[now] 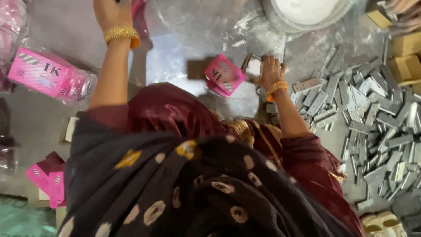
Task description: The person sits on the floor and repeatedly places small metal pieces into pink boxes, then wraps each box in a clear plastic bag. The person handles boxes, metal pieces, and plastic bags by hand, stacking finished packages to the side.
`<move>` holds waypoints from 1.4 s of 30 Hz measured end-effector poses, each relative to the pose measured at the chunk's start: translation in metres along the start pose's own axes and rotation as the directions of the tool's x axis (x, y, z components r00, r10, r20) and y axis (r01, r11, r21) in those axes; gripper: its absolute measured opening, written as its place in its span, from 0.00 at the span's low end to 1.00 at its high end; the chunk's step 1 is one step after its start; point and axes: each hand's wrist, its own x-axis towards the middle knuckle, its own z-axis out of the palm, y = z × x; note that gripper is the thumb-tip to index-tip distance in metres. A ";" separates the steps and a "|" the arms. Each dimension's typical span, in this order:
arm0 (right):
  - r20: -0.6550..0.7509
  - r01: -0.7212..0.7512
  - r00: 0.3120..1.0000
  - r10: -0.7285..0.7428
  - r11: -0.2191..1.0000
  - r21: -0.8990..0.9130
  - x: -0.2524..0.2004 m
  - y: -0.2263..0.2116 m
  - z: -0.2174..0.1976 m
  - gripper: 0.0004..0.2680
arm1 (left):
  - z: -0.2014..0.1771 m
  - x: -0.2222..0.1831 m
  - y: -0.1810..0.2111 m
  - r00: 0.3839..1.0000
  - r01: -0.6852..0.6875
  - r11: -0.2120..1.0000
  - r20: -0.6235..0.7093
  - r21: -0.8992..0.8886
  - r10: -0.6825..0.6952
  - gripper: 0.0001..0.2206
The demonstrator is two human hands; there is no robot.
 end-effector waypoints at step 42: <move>-0.335 0.021 0.938 0.093 0.947 0.319 -0.048 -0.171 -0.083 0.53 | 0.070 -0.203 0.140 0.758 0.377 0.767 0.648 -0.519 0.066 0.39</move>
